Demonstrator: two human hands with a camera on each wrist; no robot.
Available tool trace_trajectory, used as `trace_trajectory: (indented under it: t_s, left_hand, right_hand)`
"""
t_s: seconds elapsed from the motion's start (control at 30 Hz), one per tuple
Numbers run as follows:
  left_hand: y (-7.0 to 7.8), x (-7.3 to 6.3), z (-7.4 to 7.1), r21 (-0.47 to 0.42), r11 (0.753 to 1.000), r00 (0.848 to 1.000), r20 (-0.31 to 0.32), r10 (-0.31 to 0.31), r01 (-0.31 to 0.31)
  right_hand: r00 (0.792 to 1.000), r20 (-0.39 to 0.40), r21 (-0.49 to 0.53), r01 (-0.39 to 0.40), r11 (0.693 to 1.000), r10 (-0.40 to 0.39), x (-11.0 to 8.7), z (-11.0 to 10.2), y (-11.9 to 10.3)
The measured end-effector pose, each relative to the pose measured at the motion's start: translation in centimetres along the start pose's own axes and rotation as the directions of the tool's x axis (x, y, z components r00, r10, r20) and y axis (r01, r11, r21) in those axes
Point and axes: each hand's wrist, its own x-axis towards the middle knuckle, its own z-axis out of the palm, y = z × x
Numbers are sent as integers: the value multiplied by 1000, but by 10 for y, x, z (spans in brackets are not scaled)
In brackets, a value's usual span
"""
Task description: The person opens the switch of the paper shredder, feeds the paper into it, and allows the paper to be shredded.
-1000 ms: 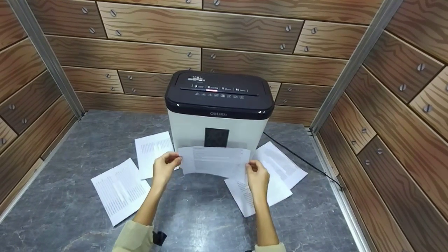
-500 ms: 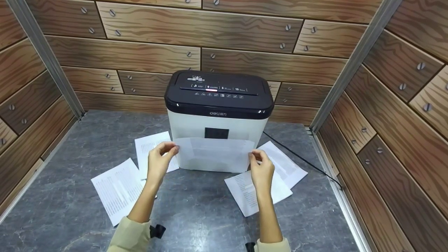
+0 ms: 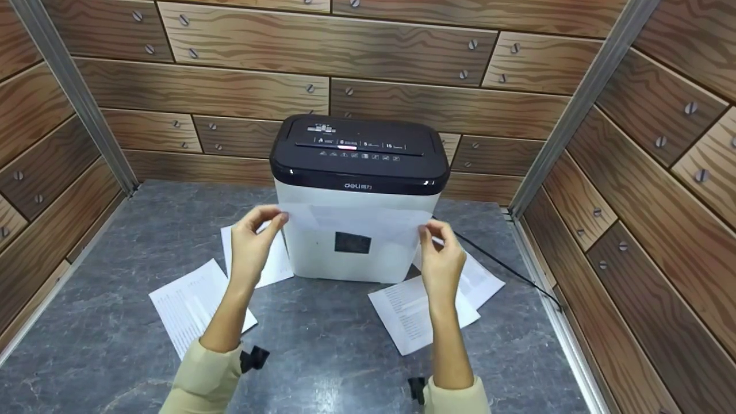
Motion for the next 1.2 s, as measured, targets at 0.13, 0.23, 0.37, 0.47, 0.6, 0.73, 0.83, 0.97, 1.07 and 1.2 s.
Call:
trace_trajectory:
  t_s: [0.13, 0.23, 0.37, 0.47, 0.6, 0.73, 0.83, 0.97, 1.07, 1.2]
  left_hand:
    - [11, 9, 2, -15, 999, 999, 10, 47, -47]
    - [7, 19, 5, -51, 995, 996, 6, 87, -87]
    - [5, 31, 9, -93, 982, 986, -1, 167, -166]
    - [10, 38, 10, -108, 969, 974, -5, 225, -224]
    - [15, 45, 9, -155, 948, 960, -10, 280, -278]
    - [15, 52, 10, -220, 922, 946, -20, 323, -320]
    - [10, 58, 11, -248, 905, 936, -24, 351, -346]
    - [0, 66, 13, -260, 887, 920, -14, 391, -381]
    - [-8, 70, 15, -259, 881, 913, -11, 407, -396]
    - [-16, 72, 18, -250, 892, 923, -16, 384, -376]
  right_hand:
    - [998, -32, 5, 46, 999, -45, 9, 0, -11]
    - [994, -49, 27, 95, 995, -93, 17, -1, -20]
    - [987, -68, 55, 151, 987, -147, 26, -1, -31]
    - [980, -78, 84, 188, 979, -181, 32, 0, -38]
    - [971, -86, 123, 232, 965, -222, 37, 3, -48]
    - [953, -84, 179, 300, 937, -290, 39, 8, -63]
    - [937, -81, 225, 351, 909, -341, 42, 12, -68]
    - [936, -78, 256, 351, 900, -343, 49, 17, -63]
    - [942, -69, 258, 335, 906, -329, 53, 20, -57]
    - [946, -59, 259, 322, 911, -318, 57, 24, -48]
